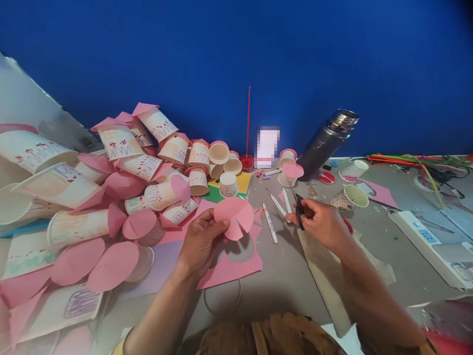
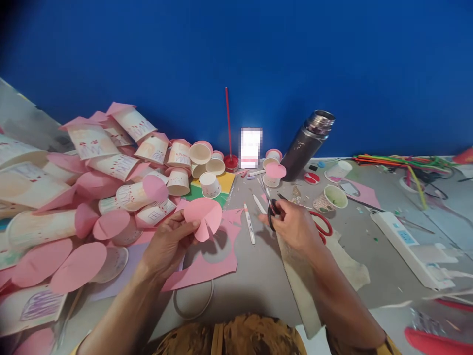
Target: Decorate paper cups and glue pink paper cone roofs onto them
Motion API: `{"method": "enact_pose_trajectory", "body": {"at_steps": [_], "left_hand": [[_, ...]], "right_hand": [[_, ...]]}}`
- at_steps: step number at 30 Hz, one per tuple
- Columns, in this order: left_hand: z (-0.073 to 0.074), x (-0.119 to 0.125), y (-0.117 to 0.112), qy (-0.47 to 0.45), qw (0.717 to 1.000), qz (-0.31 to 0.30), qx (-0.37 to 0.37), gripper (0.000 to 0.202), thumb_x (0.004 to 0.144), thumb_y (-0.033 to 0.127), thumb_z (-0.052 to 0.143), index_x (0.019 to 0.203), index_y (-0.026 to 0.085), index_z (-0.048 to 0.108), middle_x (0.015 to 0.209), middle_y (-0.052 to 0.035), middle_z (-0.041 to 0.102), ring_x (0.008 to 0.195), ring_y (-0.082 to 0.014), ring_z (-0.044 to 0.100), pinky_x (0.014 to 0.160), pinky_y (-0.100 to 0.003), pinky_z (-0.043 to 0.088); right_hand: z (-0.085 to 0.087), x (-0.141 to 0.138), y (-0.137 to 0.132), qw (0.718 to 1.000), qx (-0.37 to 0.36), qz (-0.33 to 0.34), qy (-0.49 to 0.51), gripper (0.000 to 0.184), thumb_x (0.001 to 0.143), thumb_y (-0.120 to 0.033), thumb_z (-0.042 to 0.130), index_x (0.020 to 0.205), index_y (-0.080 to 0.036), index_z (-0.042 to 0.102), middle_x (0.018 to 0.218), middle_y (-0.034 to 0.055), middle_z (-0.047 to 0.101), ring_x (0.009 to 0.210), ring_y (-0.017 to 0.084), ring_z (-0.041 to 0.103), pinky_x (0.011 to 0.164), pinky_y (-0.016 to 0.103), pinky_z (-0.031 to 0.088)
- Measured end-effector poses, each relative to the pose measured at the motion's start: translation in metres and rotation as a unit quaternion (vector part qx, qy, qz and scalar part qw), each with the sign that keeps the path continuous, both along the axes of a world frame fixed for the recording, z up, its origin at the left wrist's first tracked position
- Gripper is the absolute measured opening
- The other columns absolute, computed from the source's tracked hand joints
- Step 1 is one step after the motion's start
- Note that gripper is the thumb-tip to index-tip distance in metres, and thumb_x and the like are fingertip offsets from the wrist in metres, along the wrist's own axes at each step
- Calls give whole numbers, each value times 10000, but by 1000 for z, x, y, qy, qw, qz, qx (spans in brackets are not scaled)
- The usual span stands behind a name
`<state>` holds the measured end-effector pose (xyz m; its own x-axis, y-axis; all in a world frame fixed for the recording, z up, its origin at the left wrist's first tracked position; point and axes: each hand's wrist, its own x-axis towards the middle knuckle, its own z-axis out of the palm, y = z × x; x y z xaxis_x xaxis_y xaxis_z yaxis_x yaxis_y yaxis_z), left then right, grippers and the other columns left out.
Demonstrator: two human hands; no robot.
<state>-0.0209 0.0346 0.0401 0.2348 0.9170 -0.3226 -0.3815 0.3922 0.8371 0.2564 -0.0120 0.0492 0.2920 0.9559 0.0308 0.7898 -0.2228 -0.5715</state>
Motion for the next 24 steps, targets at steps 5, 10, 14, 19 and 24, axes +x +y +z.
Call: {"method": "enact_pose_trajectory", "body": {"at_steps": [5,10,14,19,24], "left_hand": [[4,1,-4,-3,1000,-15,-11,382,618,260,920,901,120,706,737,-12,697,513,-66,535,458,-177,442],[5,2,-5,13,1000,-5,-8,388,615,273,916,917,134,717,778,-15,701,560,-79,555,465,-176,428],[2,2,-5,24,1000,-4,5,360,610,287,907,873,147,706,818,-33,715,632,-113,600,479,-190,405],[2,5,-6,39,999,-5,7,415,583,302,918,907,141,714,786,-21,707,588,-80,536,467,-172,344],[6,9,-9,35,999,-16,-2,424,564,287,922,906,149,713,714,17,664,486,-43,435,426,-170,280]], "right_hand": [[-8,10,-37,985,-137,16,-98,326,834,-534,687,747,-232,597,705,29,684,636,201,582,573,295,308],[-22,9,-55,985,-144,-52,-85,329,819,-511,712,955,-234,599,697,11,688,615,210,608,563,280,322],[-21,3,-52,977,-170,-35,-125,286,846,-494,707,817,-233,594,718,18,691,659,202,613,554,277,292],[-11,-4,-36,942,-236,8,-238,288,895,-498,671,856,-213,686,837,74,755,779,233,684,549,287,256],[-3,-4,-20,930,-250,69,-260,198,857,-367,724,842,-170,739,933,134,782,866,273,718,571,299,251]]}}
